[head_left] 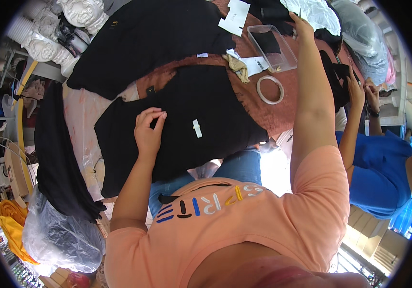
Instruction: The person labels garments by peeling small white adhesive labels from a sheet and applying them to the center of black fabric pieces.
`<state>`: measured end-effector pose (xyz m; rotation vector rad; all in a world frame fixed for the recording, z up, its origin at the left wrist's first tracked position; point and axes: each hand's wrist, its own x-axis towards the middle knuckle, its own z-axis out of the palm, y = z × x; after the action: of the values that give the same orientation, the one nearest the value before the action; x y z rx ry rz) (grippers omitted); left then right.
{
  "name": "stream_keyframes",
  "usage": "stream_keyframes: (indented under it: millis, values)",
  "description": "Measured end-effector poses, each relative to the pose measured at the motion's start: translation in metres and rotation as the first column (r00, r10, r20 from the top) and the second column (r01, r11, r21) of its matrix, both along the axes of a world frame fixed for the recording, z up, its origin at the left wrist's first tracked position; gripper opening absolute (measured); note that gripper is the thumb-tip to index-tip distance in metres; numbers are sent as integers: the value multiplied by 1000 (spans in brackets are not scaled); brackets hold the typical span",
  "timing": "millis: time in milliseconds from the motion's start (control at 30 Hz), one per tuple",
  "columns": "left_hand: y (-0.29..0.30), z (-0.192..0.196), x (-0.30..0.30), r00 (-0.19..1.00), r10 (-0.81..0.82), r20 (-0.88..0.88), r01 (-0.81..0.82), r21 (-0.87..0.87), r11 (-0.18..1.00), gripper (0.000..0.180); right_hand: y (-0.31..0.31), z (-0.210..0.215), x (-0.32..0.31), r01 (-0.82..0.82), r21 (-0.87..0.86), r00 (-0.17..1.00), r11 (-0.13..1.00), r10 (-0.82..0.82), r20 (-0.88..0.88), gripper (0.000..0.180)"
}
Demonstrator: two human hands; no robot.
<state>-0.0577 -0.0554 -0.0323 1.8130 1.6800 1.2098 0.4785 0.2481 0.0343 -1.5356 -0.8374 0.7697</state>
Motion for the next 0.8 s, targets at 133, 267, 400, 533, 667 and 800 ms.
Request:
stream_keyframes:
  millis: [133,267,400,533,667,800]
  values:
    - [-7,4,-6,999,34,-28,-35,-55,998,7,25,-37,-21,-116,-22,986,993,113,-121,48]
    - [-2,5,2,1000,-10,-23,8,-74,997,7,56,-53,23,-62,-330,972,942,132,194,67]
    - [4,4,9,1000,-29,-5,29,-44,999,7,51,-43,42,9,-332,620,943,255,742,66]
    - [-5,4,-6,997,23,-75,-26,-40,999,8,16,-15,-36,29,-251,532,968,197,824,59]
    - [-5,6,-4,998,13,-65,-14,-18,1000,8,-65,37,-65,19,-145,771,989,78,632,47]
    - [3,0,2,999,-28,-21,28,20,999,9,-106,-25,13,11,-118,668,993,80,740,49]
